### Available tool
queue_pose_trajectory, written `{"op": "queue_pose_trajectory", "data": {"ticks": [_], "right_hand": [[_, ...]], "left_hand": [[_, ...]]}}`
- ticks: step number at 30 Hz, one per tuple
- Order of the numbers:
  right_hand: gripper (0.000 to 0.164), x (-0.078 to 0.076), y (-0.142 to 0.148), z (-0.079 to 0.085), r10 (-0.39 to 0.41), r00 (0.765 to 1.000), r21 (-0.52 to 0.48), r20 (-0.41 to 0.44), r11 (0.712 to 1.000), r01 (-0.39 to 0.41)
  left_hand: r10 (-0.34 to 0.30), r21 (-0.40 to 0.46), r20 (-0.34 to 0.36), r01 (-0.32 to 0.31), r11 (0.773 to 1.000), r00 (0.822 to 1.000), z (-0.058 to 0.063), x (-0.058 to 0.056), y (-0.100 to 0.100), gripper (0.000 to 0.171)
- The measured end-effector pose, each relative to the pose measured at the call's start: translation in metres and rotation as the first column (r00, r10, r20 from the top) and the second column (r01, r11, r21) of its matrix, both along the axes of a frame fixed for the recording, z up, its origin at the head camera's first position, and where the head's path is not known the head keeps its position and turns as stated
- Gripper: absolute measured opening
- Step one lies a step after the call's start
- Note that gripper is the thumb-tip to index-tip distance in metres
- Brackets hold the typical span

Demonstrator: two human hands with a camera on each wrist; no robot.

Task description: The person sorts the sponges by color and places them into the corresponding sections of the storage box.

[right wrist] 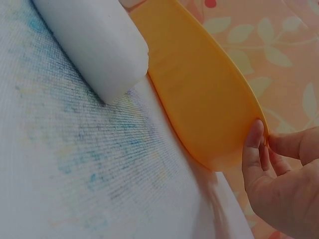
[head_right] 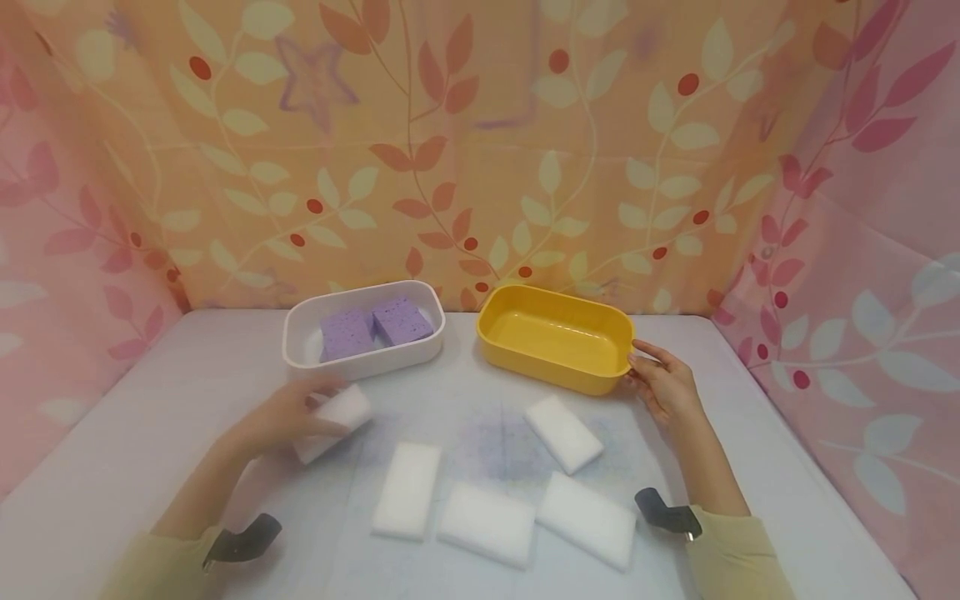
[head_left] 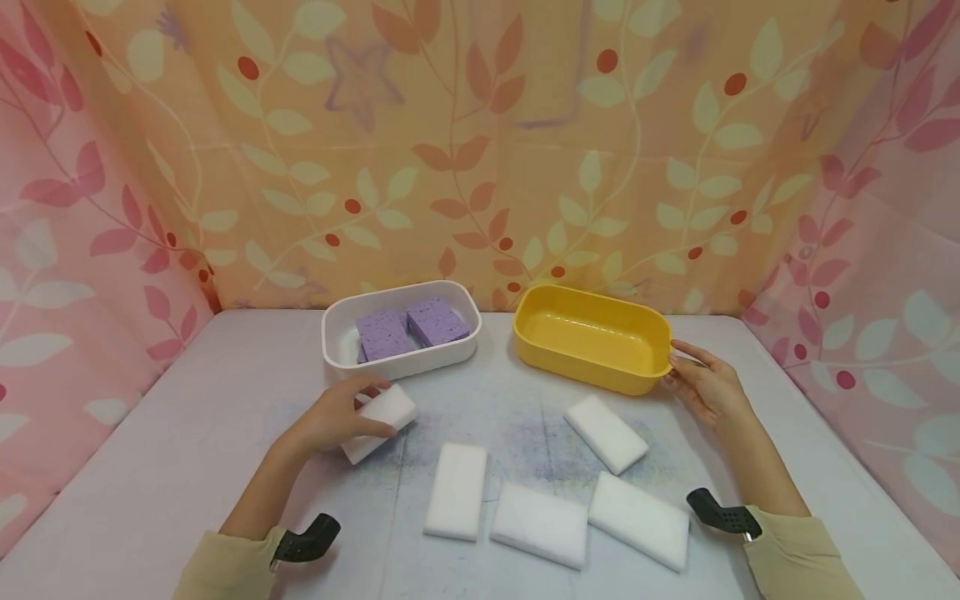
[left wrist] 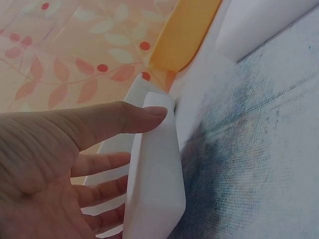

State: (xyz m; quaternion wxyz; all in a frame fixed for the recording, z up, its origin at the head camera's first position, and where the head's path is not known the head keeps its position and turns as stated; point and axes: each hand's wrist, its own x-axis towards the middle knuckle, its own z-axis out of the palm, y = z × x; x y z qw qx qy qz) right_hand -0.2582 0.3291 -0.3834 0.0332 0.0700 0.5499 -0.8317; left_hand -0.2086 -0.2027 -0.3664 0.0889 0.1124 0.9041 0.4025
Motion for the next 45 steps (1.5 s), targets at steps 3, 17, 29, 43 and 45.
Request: {"op": "queue_pose_trajectory", "data": {"ticks": [3,17,29,43,45], "right_hand": [[0.031,0.0,0.0,0.0,0.001,1.0,0.002,-0.005,1.0,-0.001],[0.028,0.002,0.0,0.003,-0.022,0.999,0.044,0.023,0.999,0.021],[0.028,0.002,-0.003,0.004,-0.01,1.0,0.017,0.017,1.0,0.01],[0.032,0.004,-0.005,0.002,-0.018,1.0,0.034,0.002,0.999,0.018],[0.03,0.003,-0.006,0.001,-0.019,1.0,0.032,0.006,0.999,0.019]], "left_hand": [[0.012,-0.003,0.007,-0.012,1.0,1.0,0.002,0.001,0.003,0.07],[0.008,0.021,-0.061,-0.007,1.0,0.998,0.009,0.004,0.02,0.072],[0.015,0.025,-0.1,-0.012,1.0,0.995,0.014,0.008,0.035,0.071],[0.017,0.04,-0.106,-0.013,0.999,0.994,0.021,0.005,0.052,0.07],[0.022,0.048,-0.107,-0.017,0.999,0.994,0.021,0.005,0.054,0.07]]}}
